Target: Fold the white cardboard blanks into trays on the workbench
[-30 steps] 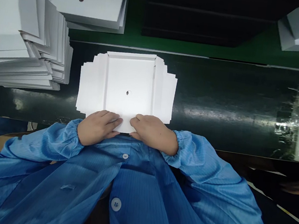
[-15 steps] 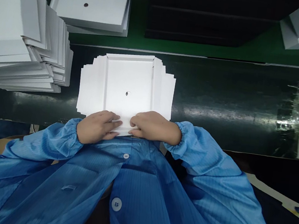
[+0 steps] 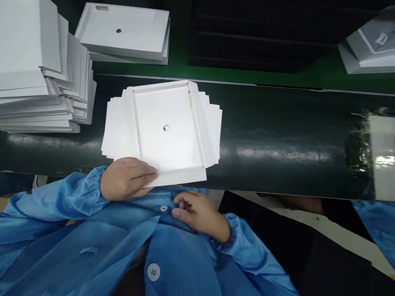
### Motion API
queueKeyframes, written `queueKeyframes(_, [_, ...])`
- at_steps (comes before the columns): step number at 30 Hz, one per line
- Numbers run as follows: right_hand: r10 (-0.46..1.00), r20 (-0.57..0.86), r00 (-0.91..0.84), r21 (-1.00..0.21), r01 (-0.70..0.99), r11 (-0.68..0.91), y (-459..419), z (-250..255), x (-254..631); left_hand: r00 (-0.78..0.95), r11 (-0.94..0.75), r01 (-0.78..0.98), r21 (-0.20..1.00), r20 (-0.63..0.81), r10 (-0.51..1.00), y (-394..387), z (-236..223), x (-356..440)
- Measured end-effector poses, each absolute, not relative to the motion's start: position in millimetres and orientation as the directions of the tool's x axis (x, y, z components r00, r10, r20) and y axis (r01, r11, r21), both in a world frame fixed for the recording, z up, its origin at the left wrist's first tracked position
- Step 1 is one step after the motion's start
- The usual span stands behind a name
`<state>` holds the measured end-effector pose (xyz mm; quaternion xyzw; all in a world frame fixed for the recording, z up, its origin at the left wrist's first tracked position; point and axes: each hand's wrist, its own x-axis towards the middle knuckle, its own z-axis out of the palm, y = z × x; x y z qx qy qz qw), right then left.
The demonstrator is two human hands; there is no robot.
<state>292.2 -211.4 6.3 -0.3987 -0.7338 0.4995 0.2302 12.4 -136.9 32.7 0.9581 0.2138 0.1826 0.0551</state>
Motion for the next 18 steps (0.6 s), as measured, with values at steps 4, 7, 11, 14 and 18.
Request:
queueKeyframes(4, [0.944,-0.116,-0.308,-0.98,0.191,-0.058,-214.9,-1.4,271.0,0.843,-0.916,0.361,0.176,0.357,0.401,-149.4,37.9,40.6])
queueKeyframes(7, [0.991,-0.131,0.005,-0.964,0.232,-0.129,-208.8,5.0,268.5,0.873,-0.939,0.287,0.189,0.351,0.338,-153.3,47.3,58.0])
queueKeyframes(11, [0.982,0.062,0.181,-0.944,0.33,-0.001,-200.0,27.8,303.3,0.892,-0.957,0.216,0.193,0.361,0.274,-148.5,71.6,61.4])
queueKeyframes(14, [0.933,0.27,0.239,-0.889,0.434,0.146,-188.6,71.1,345.3,0.863,-0.933,0.298,0.203,0.361,0.354,-141.2,101.7,51.4])
queueKeyframes(18, [0.887,0.449,0.108,-0.748,0.588,0.307,-168.1,161.6,382.2,0.803,-0.896,0.426,0.124,0.404,0.438,-129.6,153.9,35.9])
